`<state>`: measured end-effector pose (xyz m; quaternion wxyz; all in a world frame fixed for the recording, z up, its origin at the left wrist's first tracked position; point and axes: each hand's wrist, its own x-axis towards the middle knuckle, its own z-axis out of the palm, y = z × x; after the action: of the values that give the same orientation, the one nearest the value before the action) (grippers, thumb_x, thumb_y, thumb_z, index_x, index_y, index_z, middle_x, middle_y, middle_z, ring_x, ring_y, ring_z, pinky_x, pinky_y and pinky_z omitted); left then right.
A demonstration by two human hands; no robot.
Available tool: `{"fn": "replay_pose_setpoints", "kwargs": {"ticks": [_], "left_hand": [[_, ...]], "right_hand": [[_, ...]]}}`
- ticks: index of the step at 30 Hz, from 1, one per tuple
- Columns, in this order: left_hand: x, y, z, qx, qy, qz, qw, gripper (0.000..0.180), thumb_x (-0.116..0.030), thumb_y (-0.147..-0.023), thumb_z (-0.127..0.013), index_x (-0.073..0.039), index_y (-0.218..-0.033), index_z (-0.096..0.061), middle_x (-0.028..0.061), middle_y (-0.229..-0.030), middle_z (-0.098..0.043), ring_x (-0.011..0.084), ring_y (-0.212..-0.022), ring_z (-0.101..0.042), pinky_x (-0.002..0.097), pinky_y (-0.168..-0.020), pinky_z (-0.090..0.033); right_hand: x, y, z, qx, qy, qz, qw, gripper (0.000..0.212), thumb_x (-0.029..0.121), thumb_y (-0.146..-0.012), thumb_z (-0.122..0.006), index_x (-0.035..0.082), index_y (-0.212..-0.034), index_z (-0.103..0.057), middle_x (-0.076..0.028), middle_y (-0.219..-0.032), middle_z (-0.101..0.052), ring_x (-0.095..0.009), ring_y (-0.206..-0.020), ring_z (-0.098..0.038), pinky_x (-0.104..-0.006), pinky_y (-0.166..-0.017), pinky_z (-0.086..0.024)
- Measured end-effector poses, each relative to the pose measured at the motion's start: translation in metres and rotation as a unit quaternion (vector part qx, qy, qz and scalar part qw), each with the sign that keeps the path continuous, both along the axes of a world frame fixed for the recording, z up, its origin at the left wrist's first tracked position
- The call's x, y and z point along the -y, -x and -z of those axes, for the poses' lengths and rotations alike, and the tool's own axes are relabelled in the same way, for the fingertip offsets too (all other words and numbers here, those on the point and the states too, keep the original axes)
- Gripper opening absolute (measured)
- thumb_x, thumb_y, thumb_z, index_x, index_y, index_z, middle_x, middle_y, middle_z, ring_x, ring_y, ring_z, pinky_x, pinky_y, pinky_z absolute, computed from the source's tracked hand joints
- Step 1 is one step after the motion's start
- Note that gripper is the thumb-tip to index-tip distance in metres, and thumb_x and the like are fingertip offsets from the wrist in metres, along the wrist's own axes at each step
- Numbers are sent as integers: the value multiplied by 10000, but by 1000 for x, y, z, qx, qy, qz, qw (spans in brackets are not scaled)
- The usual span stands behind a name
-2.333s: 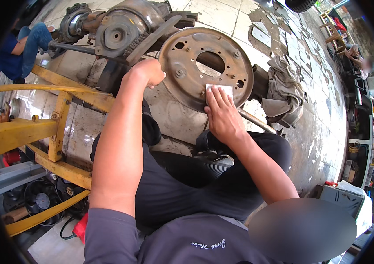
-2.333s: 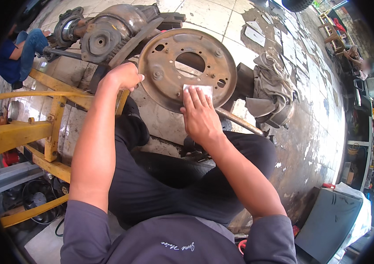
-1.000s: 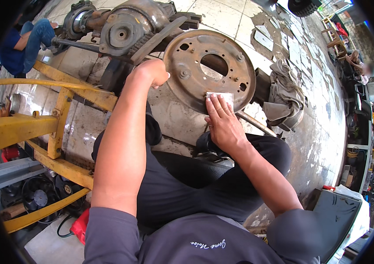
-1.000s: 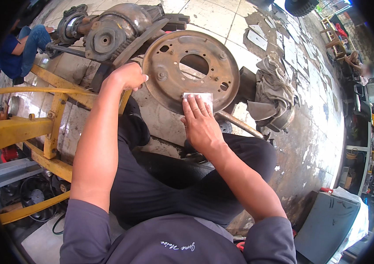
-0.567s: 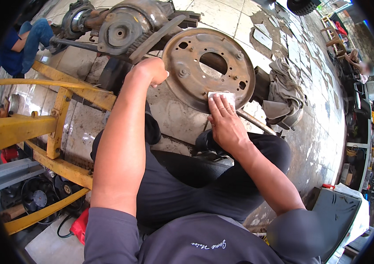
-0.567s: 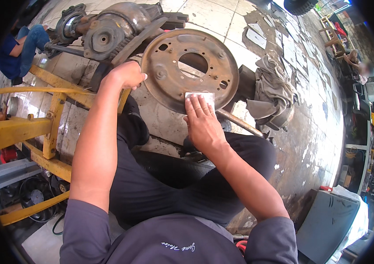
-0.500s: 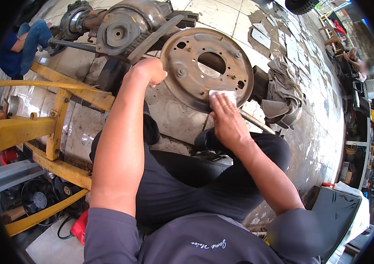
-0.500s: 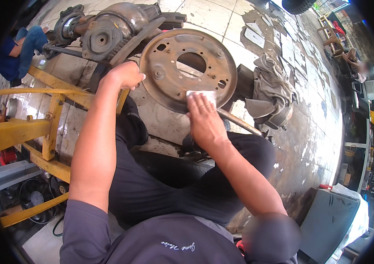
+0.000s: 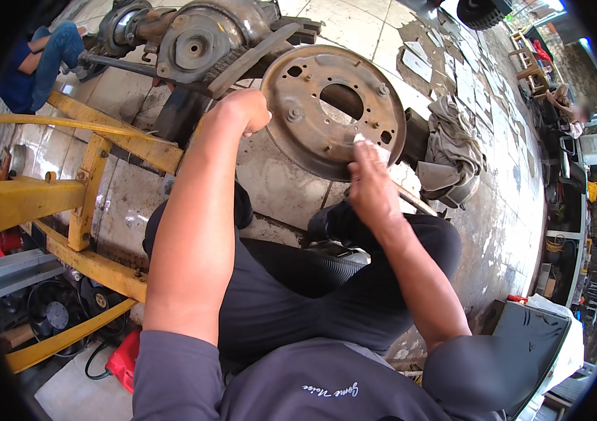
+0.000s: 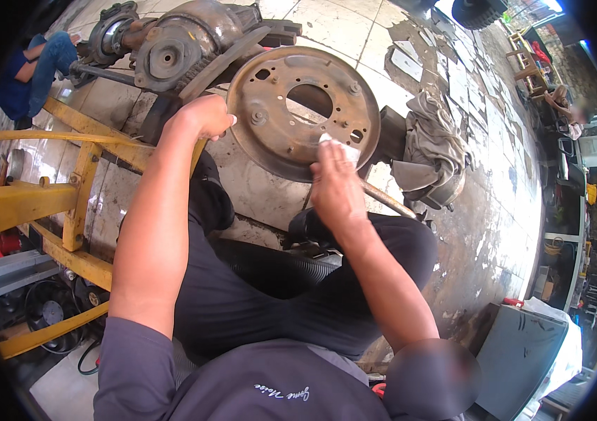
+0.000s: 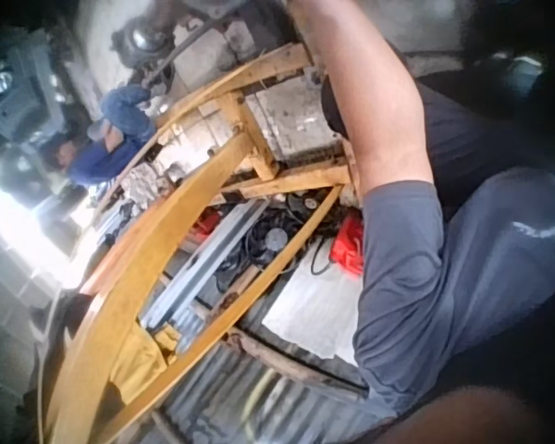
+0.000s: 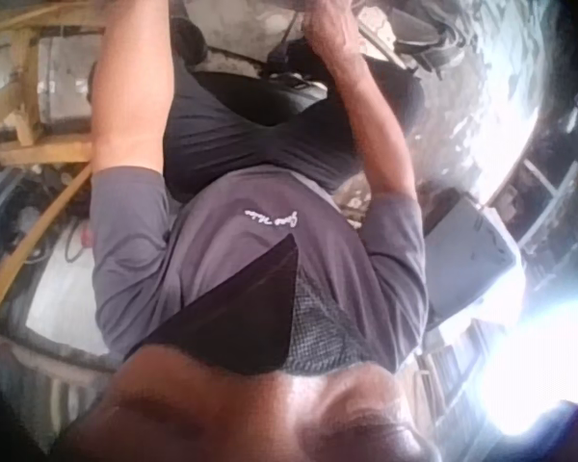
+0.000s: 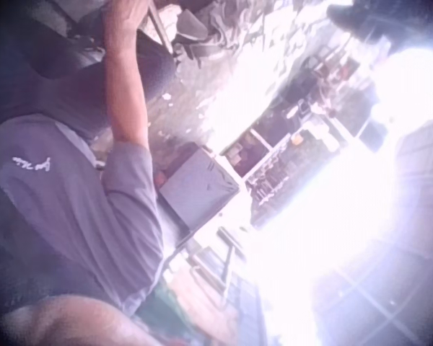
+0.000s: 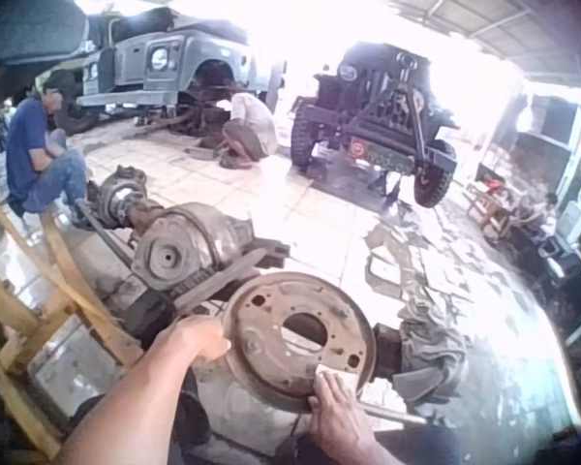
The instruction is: The person scrubs a circular metal brake drum with a sanding block and wipes it with a cloth. The person repeatedly scrubs and wipes the surface to remove rust and debris.
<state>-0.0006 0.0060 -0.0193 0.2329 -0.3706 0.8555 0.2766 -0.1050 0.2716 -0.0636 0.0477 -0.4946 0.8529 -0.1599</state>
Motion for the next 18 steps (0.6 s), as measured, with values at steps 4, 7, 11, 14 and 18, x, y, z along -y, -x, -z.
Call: {"fn": "replay_pose_setpoints", "kwargs": {"ticks": [4, 7, 11, 14, 18], "left_hand": [[1, -1, 2, -9, 3, 0, 1000, 437, -342, -964, -562, 11, -757, -716, 132, -740, -704, 263, -776, -679, 398, -810, -507], [2, 0, 1, 3, 0, 10, 1000, 437, -339, -965, -561, 11, -752, -714, 139, -744, -702, 272, -784, -681, 406, -816, -505], [0, 0, 1, 8, -3, 0, 1000, 438, -336, -967, -561, 12, -751, -715, 140, -749, -701, 275, -784, -680, 410, -814, -505], [0, -1, -1, 2, 5, 4, 1000, 440, -335, -967, -564, 14, -742, -709, 139, -749, -701, 274, -775, -679, 411, -807, -506], [3, -1, 3, -3, 5, 7, 1000, 437, -330, -966, -566, 16, -736, -698, 137, -748, -700, 270, -763, -678, 409, -801, -508]], "right_hand": [[-4, -12, -2, -29, -27, -104, 994, 476, 169, -989, -487, -62, -1402, -427, -268, -1477, -413, -391, -1418, -347, -484, -1178, -267], [-8, 0, -1, -26, -41, -52, 997, 488, 176, -996, -480, -51, -1423, -408, -261, -1491, -398, -389, -1430, -327, -479, -1183, -258], [-8, -22, -3, -15, -47, -125, 991, 490, 177, -1001, -471, -47, -1430, -402, -256, -1499, -388, -393, -1436, -310, -479, -1184, -255], [-5, -5, 0, -20, -22, -25, 999, 485, 187, -1001, -474, -41, -1425, -411, -246, -1491, -404, -392, -1428, -325, -483, -1176, -267], [-9, -14, 0, -29, -10, -95, 995, 474, 179, -995, -486, -49, -1406, -429, -253, -1473, -421, -402, -1412, -345, -488, -1161, -293]]}}
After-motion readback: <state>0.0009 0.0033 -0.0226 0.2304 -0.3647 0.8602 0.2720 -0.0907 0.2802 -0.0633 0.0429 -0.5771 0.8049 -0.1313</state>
